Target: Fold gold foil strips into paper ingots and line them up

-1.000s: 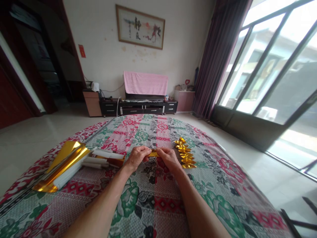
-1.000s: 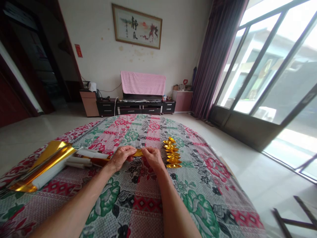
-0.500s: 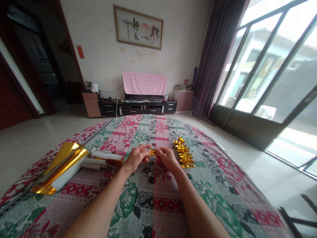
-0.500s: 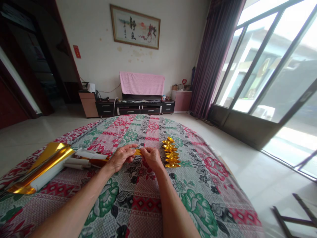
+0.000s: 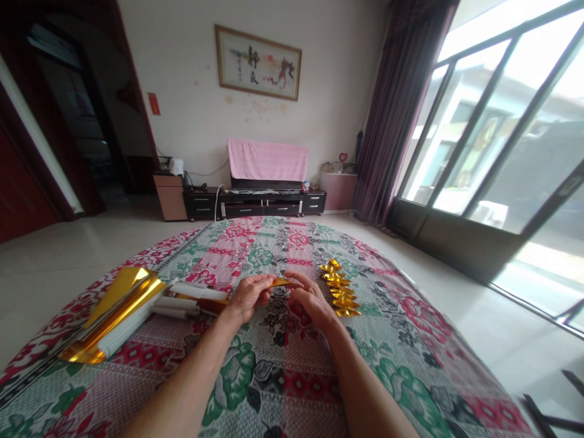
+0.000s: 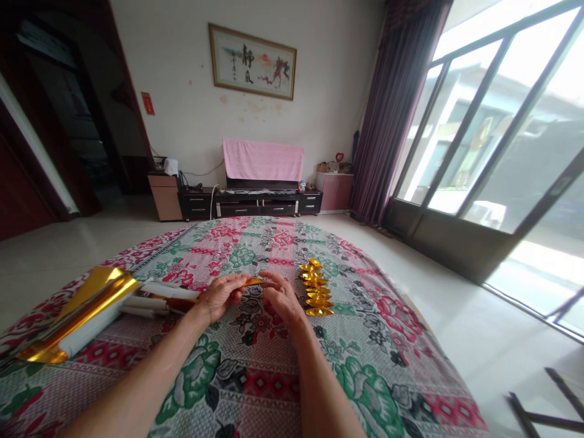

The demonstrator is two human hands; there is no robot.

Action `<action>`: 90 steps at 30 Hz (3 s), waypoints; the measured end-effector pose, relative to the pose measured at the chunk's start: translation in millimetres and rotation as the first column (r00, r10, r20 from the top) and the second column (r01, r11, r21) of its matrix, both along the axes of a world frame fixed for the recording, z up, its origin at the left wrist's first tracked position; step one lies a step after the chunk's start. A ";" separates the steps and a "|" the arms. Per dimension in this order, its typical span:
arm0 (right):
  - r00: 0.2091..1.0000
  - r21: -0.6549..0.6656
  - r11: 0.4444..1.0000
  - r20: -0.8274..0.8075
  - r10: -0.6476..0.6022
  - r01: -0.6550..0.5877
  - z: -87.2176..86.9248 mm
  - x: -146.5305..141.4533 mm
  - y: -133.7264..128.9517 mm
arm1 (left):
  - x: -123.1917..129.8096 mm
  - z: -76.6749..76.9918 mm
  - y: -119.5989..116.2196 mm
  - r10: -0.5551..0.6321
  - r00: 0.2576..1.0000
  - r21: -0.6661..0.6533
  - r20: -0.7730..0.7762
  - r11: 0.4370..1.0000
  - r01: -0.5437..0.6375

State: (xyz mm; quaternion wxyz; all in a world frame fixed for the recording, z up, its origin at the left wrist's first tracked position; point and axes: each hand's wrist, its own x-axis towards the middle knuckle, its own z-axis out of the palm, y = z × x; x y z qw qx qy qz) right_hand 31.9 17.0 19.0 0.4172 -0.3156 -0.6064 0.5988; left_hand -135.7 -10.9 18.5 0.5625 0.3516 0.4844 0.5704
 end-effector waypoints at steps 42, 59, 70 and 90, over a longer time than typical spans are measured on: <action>0.992 -0.029 0.994 -0.069 -0.105 0.103 -9.8 -10.7 4.9 | 11.3 -7.2 -2.9 0.139 0.904 0.235 -0.404 0.971 -0.044; 0.988 0.197 0.969 0.027 -0.154 0.146 -20.8 -20.0 9.0 | 9.1 -3.3 -4.4 -0.001 0.943 0.192 -0.334 0.979 0.069; 0.974 0.102 0.969 -0.003 -0.225 0.224 -17.5 -18.5 7.3 | 8.6 -6.0 -3.4 0.008 0.920 0.200 -0.391 0.977 0.076; 0.975 0.077 0.982 -0.155 -0.159 0.172 -14.0 -22.7 2.6 | 6.3 -4.6 -5.1 -0.035 0.922 0.206 -0.385 0.971 0.123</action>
